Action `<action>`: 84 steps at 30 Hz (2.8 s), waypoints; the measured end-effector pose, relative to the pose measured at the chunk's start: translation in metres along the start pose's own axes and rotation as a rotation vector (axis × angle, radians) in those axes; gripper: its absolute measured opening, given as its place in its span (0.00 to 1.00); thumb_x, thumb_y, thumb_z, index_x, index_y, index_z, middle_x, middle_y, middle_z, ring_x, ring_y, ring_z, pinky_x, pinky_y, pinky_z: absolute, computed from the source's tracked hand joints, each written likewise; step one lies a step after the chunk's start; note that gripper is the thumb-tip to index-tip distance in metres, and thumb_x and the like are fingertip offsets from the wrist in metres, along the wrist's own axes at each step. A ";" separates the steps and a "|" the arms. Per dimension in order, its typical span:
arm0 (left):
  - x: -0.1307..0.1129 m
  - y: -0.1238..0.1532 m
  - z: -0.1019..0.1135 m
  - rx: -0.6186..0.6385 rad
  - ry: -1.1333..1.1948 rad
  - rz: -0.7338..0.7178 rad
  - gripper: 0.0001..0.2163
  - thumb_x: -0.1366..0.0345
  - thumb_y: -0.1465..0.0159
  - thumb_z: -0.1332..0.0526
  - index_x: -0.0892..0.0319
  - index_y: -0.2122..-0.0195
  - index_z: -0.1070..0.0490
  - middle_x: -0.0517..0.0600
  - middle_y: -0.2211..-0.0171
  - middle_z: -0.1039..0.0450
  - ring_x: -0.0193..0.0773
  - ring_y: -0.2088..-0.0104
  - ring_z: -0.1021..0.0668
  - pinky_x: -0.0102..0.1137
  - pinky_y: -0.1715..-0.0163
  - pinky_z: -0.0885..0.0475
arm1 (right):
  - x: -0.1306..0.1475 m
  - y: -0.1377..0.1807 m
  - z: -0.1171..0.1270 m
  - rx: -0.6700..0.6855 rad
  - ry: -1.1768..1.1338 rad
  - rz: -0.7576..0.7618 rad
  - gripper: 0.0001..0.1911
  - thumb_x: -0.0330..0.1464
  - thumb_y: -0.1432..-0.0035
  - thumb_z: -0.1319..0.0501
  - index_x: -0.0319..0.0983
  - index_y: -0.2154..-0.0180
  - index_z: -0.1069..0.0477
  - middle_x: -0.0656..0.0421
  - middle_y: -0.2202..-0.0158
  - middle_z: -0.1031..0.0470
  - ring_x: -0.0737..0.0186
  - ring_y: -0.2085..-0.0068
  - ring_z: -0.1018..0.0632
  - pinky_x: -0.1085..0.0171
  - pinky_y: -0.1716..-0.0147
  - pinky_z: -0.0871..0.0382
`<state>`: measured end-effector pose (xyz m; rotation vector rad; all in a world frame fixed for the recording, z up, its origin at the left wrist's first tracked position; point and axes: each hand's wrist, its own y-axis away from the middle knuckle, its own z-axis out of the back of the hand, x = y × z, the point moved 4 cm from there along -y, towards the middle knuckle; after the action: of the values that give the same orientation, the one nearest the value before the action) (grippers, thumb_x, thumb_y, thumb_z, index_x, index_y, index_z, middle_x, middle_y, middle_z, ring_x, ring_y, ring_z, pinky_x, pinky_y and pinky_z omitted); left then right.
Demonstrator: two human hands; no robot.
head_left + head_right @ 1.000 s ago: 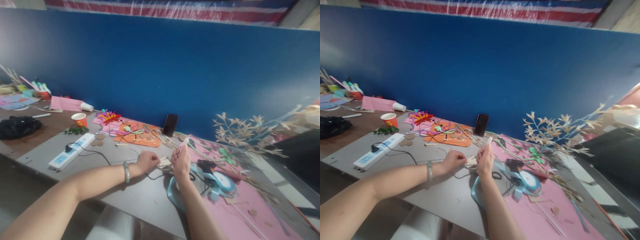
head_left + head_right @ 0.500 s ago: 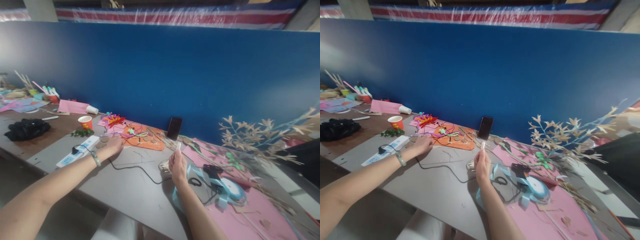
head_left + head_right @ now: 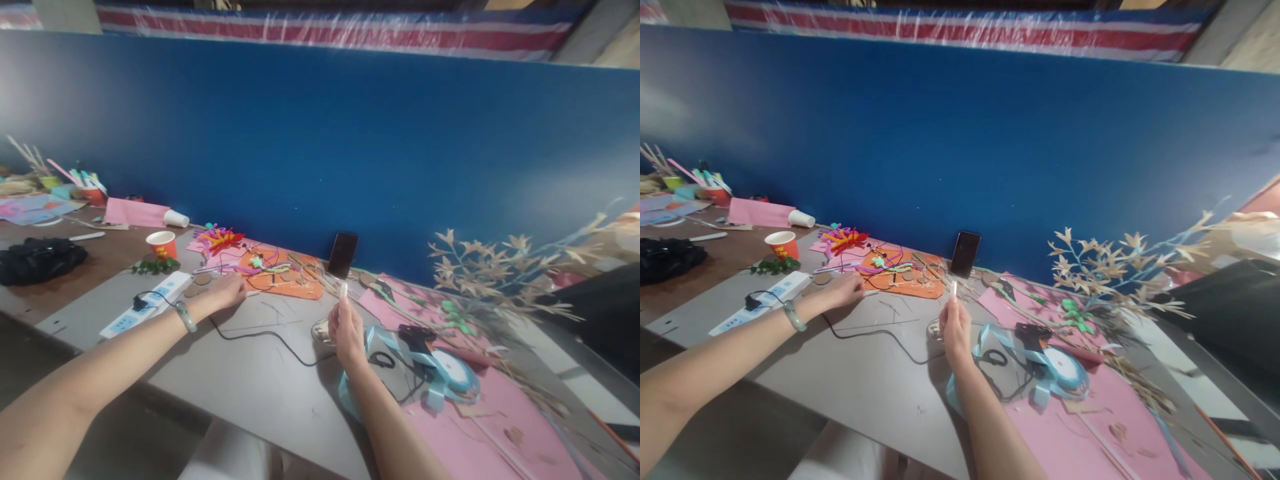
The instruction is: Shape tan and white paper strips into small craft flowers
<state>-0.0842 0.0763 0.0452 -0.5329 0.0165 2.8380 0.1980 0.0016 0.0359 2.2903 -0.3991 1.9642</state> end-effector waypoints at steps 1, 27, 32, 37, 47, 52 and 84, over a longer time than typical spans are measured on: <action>-0.006 0.000 -0.002 0.014 0.115 0.002 0.07 0.65 0.47 0.43 0.61 0.78 0.30 0.50 0.77 0.30 0.34 0.76 0.31 0.28 0.74 0.40 | -0.001 0.001 -0.001 0.026 0.023 -0.005 0.25 0.53 0.46 0.44 0.41 0.79 0.46 0.70 0.87 0.49 0.75 0.86 0.49 0.73 0.89 0.55; -0.113 0.029 -0.072 0.325 1.322 -0.009 0.15 0.54 0.46 0.36 0.63 0.74 0.29 0.50 0.76 0.27 0.30 0.76 0.30 0.26 0.73 0.35 | -0.003 0.008 -0.011 0.154 0.230 -0.030 0.16 0.43 0.53 0.35 0.38 0.78 0.35 0.69 0.88 0.45 0.73 0.85 0.44 0.71 0.87 0.53; -0.112 0.029 -0.075 0.308 1.323 -0.015 0.15 0.56 0.50 0.33 0.64 0.73 0.30 0.48 0.78 0.30 0.29 0.77 0.31 0.26 0.74 0.36 | -0.001 0.007 -0.008 0.124 0.242 -0.018 0.14 0.39 0.54 0.34 0.38 0.77 0.35 0.68 0.87 0.41 0.72 0.84 0.41 0.71 0.86 0.49; -0.112 0.028 -0.070 0.240 1.302 -0.036 0.15 0.56 0.52 0.32 0.63 0.73 0.30 0.47 0.78 0.30 0.30 0.77 0.30 0.27 0.74 0.35 | -0.007 0.007 -0.009 0.142 0.090 -0.053 0.12 0.37 0.50 0.39 0.39 0.77 0.38 0.71 0.87 0.47 0.74 0.85 0.46 0.73 0.87 0.53; -0.114 0.028 -0.073 0.359 1.352 -0.071 0.15 0.54 0.46 0.36 0.63 0.75 0.30 0.49 0.77 0.28 0.30 0.77 0.30 0.27 0.72 0.35 | -0.014 0.000 -0.004 0.118 0.044 -0.048 0.16 0.41 0.49 0.39 0.40 0.79 0.40 0.70 0.87 0.49 0.75 0.86 0.47 0.73 0.89 0.54; -0.109 0.025 -0.079 0.352 1.353 -0.039 0.13 0.58 0.49 0.34 0.64 0.74 0.30 0.49 0.77 0.29 0.30 0.77 0.30 0.27 0.73 0.35 | -0.015 -0.001 0.000 0.089 0.118 0.017 0.17 0.43 0.48 0.39 0.39 0.78 0.39 0.69 0.87 0.46 0.74 0.85 0.45 0.72 0.88 0.52; -0.112 0.026 -0.053 0.159 1.293 -0.178 0.12 0.58 0.46 0.35 0.63 0.76 0.30 0.47 0.78 0.32 0.30 0.75 0.31 0.28 0.70 0.36 | -0.018 0.023 -0.027 0.393 0.057 -0.471 0.23 0.51 0.44 0.46 0.40 0.80 0.43 0.70 0.88 0.51 0.74 0.87 0.53 0.70 0.88 0.63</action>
<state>0.0286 0.0208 0.0351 -2.0282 0.3862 1.8279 0.1633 -0.0119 0.0202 2.2419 0.5318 1.9718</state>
